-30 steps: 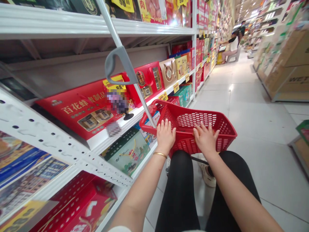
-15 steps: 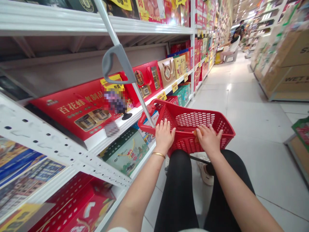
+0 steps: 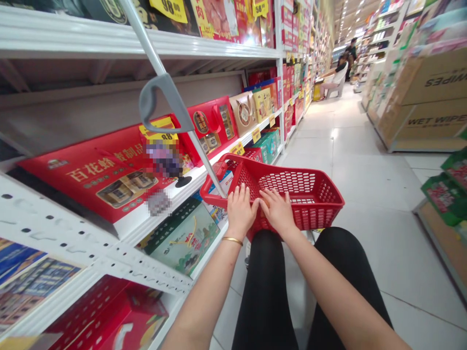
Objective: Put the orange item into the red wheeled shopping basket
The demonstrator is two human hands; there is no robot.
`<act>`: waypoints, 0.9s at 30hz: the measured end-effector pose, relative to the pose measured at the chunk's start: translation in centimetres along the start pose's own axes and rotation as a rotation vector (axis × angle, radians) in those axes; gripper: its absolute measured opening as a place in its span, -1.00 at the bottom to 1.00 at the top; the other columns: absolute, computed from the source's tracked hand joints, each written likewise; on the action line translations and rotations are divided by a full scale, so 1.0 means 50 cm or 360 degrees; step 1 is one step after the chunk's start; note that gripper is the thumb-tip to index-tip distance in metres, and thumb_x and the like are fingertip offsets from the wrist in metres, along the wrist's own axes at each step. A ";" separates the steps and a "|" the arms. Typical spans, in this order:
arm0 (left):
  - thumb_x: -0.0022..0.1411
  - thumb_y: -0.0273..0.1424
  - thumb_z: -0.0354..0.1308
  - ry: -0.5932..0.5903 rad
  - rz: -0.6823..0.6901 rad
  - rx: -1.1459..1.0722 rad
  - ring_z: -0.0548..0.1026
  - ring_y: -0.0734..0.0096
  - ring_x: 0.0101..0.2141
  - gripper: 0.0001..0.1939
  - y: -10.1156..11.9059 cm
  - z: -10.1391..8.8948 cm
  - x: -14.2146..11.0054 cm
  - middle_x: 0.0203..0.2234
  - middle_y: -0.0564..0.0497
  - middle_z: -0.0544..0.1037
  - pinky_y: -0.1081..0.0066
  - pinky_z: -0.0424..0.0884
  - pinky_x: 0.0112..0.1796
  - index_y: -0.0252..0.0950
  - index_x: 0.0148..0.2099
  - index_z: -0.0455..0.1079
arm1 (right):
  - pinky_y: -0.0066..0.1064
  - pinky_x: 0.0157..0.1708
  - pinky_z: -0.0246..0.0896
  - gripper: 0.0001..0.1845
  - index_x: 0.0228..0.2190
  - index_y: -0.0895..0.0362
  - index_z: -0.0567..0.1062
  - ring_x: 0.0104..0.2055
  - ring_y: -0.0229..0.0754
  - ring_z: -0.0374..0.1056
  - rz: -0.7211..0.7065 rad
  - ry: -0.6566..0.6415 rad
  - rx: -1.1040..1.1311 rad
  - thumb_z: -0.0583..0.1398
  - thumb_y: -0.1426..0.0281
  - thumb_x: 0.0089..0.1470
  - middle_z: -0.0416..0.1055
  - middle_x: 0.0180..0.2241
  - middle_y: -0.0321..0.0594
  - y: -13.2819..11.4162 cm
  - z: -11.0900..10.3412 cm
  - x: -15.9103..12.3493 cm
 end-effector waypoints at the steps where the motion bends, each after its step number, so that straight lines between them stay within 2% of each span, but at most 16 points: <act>1: 0.60 -0.07 -0.14 0.0005 0.0005 -0.0002 0.23 0.01 0.46 -0.36 0.000 -0.001 0.000 0.48 -0.21 0.24 -0.02 0.11 0.42 -0.36 0.47 0.32 | 0.37 0.47 -0.32 -0.48 0.30 -0.01 0.48 0.47 0.15 0.17 0.0017 0.0001 -0.0032 -0.02 0.14 0.51 0.37 0.38 -0.10 0.025 -0.009 -0.007; 5: 0.60 -0.10 -0.11 0.0032 0.0050 -0.0028 0.23 0.01 0.46 -0.38 0.002 -0.002 -0.003 0.48 -0.20 0.23 -0.02 0.12 0.42 -0.35 0.48 0.31 | 0.47 0.44 -0.28 -0.49 0.28 -0.04 0.50 0.47 0.22 0.16 0.0270 0.0096 -0.0197 0.00 0.13 0.50 0.38 0.37 -0.12 0.154 -0.061 -0.038; 7: 0.59 -0.12 -0.09 0.0058 0.0070 -0.0043 0.25 0.01 0.45 -0.39 0.003 -0.004 -0.004 0.47 -0.22 0.25 -0.02 0.15 0.41 -0.36 0.47 0.32 | 0.49 0.42 -0.24 -0.51 0.24 -0.02 0.54 0.46 0.25 0.18 0.0356 0.0123 -0.0245 0.00 0.15 0.50 0.41 0.35 -0.13 0.187 -0.075 -0.044; 10: 0.58 -0.14 -0.05 0.0132 0.0090 -0.0020 0.29 -0.02 0.43 -0.41 0.002 -0.009 -0.006 0.44 -0.25 0.30 -0.03 0.20 0.39 -0.37 0.44 0.37 | 0.46 0.42 -0.18 -0.52 0.21 0.03 0.57 0.46 0.27 0.19 0.0349 0.0127 -0.0234 0.03 0.17 0.49 0.44 0.33 -0.12 0.163 -0.065 -0.036; 15: 0.56 -0.21 -0.01 0.0264 0.0226 0.0081 0.38 0.00 0.38 -0.48 0.004 -0.010 -0.014 0.40 -0.21 0.38 -0.01 0.33 0.31 -0.31 0.39 0.44 | 0.34 0.45 -0.06 -0.52 0.30 -0.04 0.49 0.48 0.17 0.18 0.0047 0.0003 -0.0023 0.06 0.17 0.49 0.35 0.39 -0.15 0.029 -0.001 -0.014; 17: 0.53 -0.21 0.01 0.0334 0.0316 0.0122 0.41 -0.02 0.35 -0.47 0.003 -0.009 -0.020 0.39 -0.19 0.40 -0.01 0.37 0.27 -0.31 0.38 0.46 | 0.29 0.45 0.00 -0.51 0.33 -0.09 0.45 0.48 0.14 0.17 -0.0045 -0.0048 0.0039 0.09 0.17 0.48 0.31 0.41 -0.17 0.001 0.011 -0.010; 19: 0.50 -0.18 0.05 0.0432 0.0415 0.0163 0.45 -0.03 0.33 -0.46 -0.001 -0.008 -0.024 0.39 -0.19 0.39 0.01 0.40 0.24 -0.32 0.37 0.47 | 0.25 0.45 0.04 -0.51 0.34 -0.13 0.44 0.47 0.10 0.22 -0.0072 -0.0098 0.0058 0.10 0.15 0.47 0.33 0.40 -0.18 0.005 0.011 -0.007; 22: 0.41 -0.19 0.14 0.0615 0.0584 0.0171 0.49 0.04 0.29 -0.42 -0.014 -0.004 -0.027 0.36 -0.11 0.46 0.11 0.41 0.22 -0.21 0.40 0.45 | 0.26 0.43 0.09 -0.52 0.31 -0.18 0.47 0.42 0.09 0.30 0.0037 -0.0120 0.0002 0.09 0.09 0.48 0.39 0.35 -0.22 0.058 -0.002 -0.007; 25: 0.33 -0.20 0.20 0.0771 0.0758 0.0141 0.46 0.10 0.32 -0.38 -0.028 0.016 -0.029 0.28 -0.02 0.55 0.16 0.32 0.31 -0.12 0.41 0.45 | 0.24 0.37 0.22 -0.55 0.24 -0.19 0.55 0.34 0.11 0.40 0.0137 -0.0029 -0.0120 0.08 0.08 0.47 0.47 0.29 -0.24 0.117 -0.015 -0.011; 27: 0.28 -0.21 0.22 0.0837 0.0795 0.0104 0.43 0.09 0.35 -0.38 -0.035 0.038 -0.032 0.22 0.02 0.60 0.14 0.29 0.36 -0.02 0.39 0.47 | 0.15 0.30 0.35 -0.57 0.20 -0.18 0.59 0.27 0.10 0.48 0.0087 0.0041 -0.0193 0.10 0.10 0.46 0.53 0.23 -0.25 0.135 -0.012 -0.011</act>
Point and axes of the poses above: each hand's wrist, its own x-axis towards the middle knuckle, its own z-axis out of the palm, y = z × x, the point moved 9 cm from there along x, towards the middle knuckle
